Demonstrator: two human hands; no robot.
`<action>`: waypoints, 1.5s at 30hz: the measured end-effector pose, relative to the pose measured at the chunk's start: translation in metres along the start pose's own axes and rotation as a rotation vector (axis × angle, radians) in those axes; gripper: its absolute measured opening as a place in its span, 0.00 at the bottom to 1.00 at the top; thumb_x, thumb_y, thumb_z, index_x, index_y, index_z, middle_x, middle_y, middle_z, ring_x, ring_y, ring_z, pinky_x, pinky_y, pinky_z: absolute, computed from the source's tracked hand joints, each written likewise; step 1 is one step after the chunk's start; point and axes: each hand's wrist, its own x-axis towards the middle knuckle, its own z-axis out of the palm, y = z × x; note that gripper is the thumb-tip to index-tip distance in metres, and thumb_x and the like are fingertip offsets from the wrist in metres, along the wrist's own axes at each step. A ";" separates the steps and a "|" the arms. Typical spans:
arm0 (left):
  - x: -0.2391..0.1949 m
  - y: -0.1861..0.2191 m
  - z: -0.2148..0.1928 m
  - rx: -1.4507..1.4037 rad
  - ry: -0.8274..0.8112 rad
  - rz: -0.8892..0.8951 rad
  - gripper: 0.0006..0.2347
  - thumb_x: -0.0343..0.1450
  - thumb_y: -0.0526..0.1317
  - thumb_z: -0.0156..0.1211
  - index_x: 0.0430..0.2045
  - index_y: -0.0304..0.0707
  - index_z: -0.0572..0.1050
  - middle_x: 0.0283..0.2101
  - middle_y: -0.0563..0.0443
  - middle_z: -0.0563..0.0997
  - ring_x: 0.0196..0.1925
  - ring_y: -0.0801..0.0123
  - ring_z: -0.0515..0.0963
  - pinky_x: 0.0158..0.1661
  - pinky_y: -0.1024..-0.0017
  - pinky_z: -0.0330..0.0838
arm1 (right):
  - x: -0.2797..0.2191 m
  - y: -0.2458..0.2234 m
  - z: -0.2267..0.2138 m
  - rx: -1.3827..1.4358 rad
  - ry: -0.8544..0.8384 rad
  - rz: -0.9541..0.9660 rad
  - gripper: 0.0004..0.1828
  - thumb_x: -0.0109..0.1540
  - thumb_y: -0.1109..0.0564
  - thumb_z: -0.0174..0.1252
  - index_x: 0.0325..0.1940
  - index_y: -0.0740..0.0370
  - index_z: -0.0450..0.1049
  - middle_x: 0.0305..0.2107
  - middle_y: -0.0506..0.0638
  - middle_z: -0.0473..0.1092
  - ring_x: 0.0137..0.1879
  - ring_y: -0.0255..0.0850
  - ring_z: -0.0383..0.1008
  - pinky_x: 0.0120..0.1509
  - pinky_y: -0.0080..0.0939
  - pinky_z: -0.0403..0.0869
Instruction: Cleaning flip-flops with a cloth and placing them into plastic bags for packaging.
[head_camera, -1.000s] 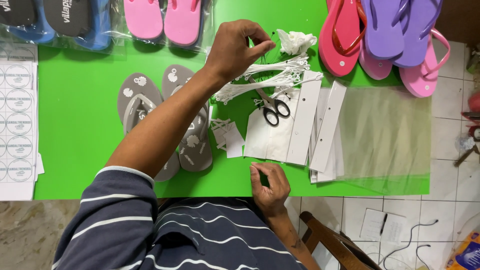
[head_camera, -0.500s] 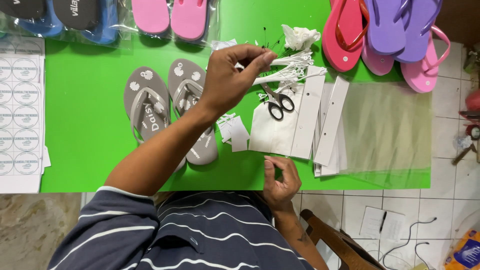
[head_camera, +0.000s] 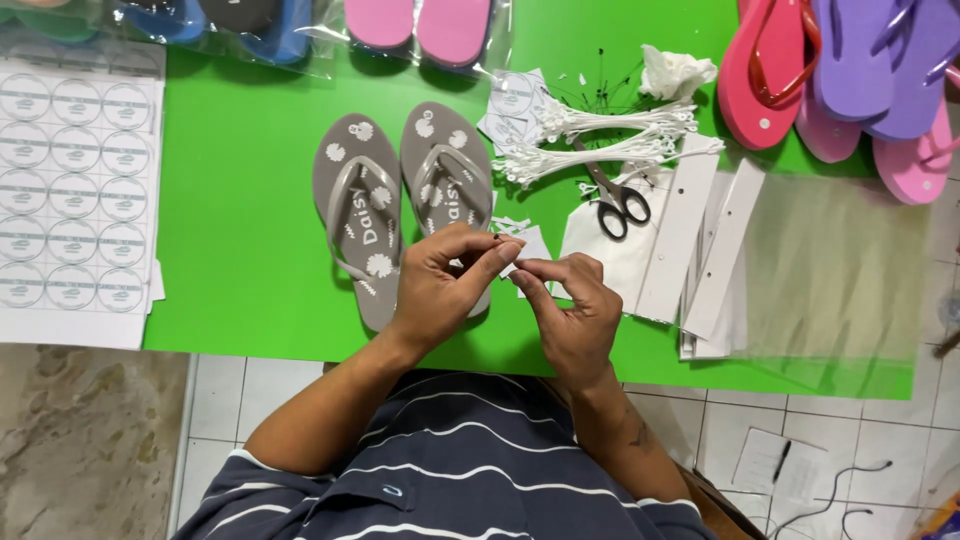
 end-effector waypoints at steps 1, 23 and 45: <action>-0.003 -0.001 -0.009 0.002 0.006 -0.002 0.03 0.69 0.35 0.72 0.34 0.40 0.85 0.21 0.52 0.75 0.23 0.83 0.69 0.20 0.85 0.68 | 0.003 -0.004 0.004 0.004 -0.006 0.000 0.05 0.60 0.60 0.71 0.39 0.58 0.83 0.26 0.46 0.80 0.33 0.38 0.79 0.57 0.41 0.69; 0.019 -0.066 -0.114 1.233 0.170 0.350 0.13 0.69 0.45 0.74 0.45 0.50 0.80 0.75 0.32 0.57 0.77 0.38 0.49 0.69 0.35 0.37 | 0.044 0.015 0.090 -0.807 -0.190 -0.341 0.05 0.67 0.46 0.58 0.38 0.34 0.78 0.17 0.40 0.64 0.22 0.41 0.72 0.26 0.40 0.72; 0.020 -0.043 -0.111 1.456 0.281 0.649 0.08 0.80 0.46 0.48 0.38 0.49 0.75 0.41 0.59 0.76 0.35 0.68 0.72 0.50 0.64 0.66 | 0.051 0.034 0.095 -0.129 -0.116 -0.251 0.03 0.64 0.54 0.69 0.40 0.53 0.82 0.29 0.43 0.74 0.31 0.39 0.76 0.34 0.35 0.75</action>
